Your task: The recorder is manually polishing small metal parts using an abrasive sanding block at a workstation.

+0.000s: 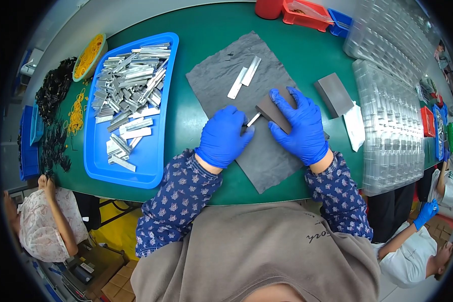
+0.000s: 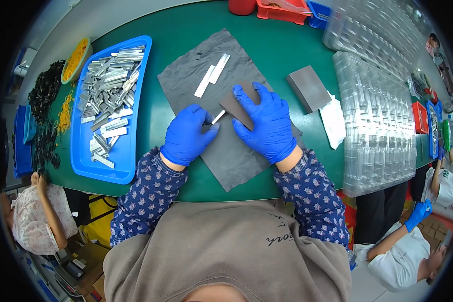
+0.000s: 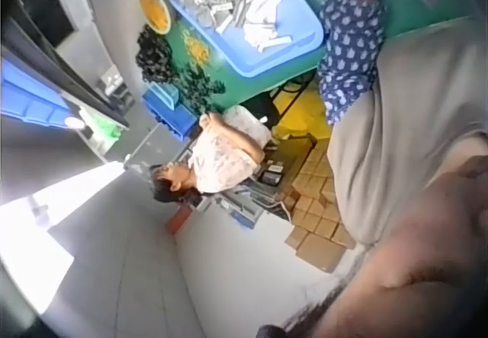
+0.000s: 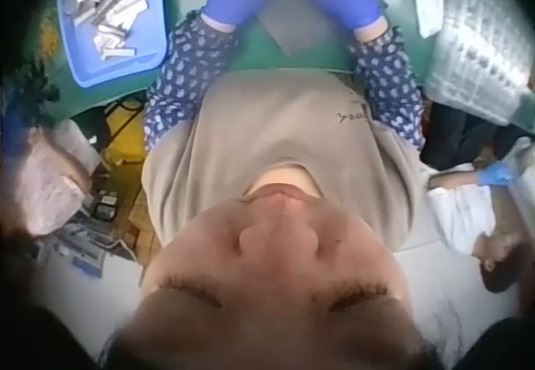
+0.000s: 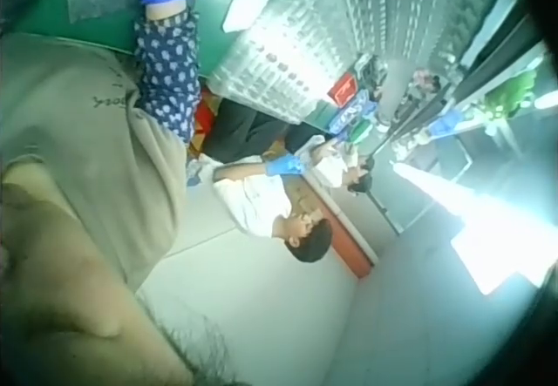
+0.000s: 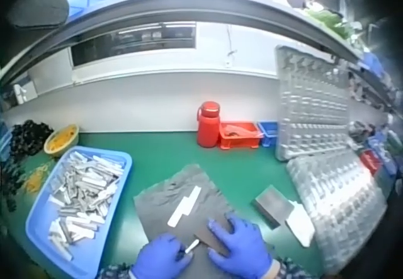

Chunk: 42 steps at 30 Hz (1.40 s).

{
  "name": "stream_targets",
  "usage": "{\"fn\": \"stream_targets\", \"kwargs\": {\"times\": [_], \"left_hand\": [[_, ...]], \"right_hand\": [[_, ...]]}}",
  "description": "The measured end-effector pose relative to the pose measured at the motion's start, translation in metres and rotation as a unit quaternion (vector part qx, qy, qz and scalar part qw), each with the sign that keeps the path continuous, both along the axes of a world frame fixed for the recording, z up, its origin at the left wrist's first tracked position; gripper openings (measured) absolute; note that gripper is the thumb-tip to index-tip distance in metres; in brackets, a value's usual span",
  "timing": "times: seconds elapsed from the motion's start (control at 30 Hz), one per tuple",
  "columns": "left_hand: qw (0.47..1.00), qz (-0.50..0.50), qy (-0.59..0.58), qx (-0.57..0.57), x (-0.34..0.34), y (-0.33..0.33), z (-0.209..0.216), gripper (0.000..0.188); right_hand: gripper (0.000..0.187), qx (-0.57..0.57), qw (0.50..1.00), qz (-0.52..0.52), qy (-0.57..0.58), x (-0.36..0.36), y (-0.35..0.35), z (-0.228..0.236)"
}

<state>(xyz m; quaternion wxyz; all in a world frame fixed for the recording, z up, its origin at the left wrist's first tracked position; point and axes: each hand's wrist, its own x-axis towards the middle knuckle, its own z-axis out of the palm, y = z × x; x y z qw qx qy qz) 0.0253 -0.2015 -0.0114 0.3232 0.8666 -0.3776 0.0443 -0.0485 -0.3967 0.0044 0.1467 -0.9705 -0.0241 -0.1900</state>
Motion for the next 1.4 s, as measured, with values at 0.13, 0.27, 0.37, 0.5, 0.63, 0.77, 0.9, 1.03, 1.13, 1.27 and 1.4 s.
{"fn": "stream_targets", "kwargs": {"times": [0.13,0.27,0.37,0.5,0.63,0.77,0.9,1.03,1.13,1.27,1.4], "left_hand": [[0.999,0.003,0.039,0.015,0.003,0.002,-0.001,0.019],[0.998,-0.003,0.068,0.008,0.006,0.001,-0.004,0.018],[0.997,-0.010,0.071,-0.002,0.006,0.002,-0.002,0.018],[0.996,0.001,0.088,0.015,0.005,-0.001,0.002,0.017],[0.997,-0.010,0.080,0.000,0.006,0.001,-0.006,0.017],[0.998,-0.014,0.068,0.006,0.005,0.001,-0.002,0.016],[0.999,-0.013,0.038,-0.003,0.006,0.001,-0.004,0.019],[0.999,-0.023,0.033,-0.016,0.006,0.001,-0.007,0.020],[0.999,-0.008,0.031,0.003,0.007,0.000,-0.002,0.022],[0.999,0.000,0.043,0.009,0.003,-0.002,0.001,0.023],[0.983,-0.021,0.177,0.036,0.010,0.005,0.020,0.017]], "right_hand": [[0.068,-0.015,1.000,-0.005,0.013,0.000,0.005,0.005],[0.069,-0.037,0.998,0.005,0.045,-0.011,0.032,0.009],[0.069,-0.030,1.000,0.005,0.008,0.000,0.012,0.003],[0.070,-0.051,0.996,-0.074,-0.015,0.007,-0.003,-0.001],[0.069,-0.036,0.999,-0.009,0.011,-0.004,0.020,0.002],[0.069,-0.028,0.998,-0.064,-0.001,0.011,-0.004,0.003],[0.066,-0.012,0.998,-0.050,0.027,0.004,0.013,-0.001],[0.066,-0.027,0.999,0.012,0.019,0.002,0.014,0.004],[0.065,-0.058,0.988,-0.141,0.028,0.018,-0.027,0.002],[0.063,0.025,0.988,-0.153,-0.012,0.011,-0.037,-0.002],[0.062,0.068,0.989,-0.129,-0.009,0.006,-0.040,0.000]]}}
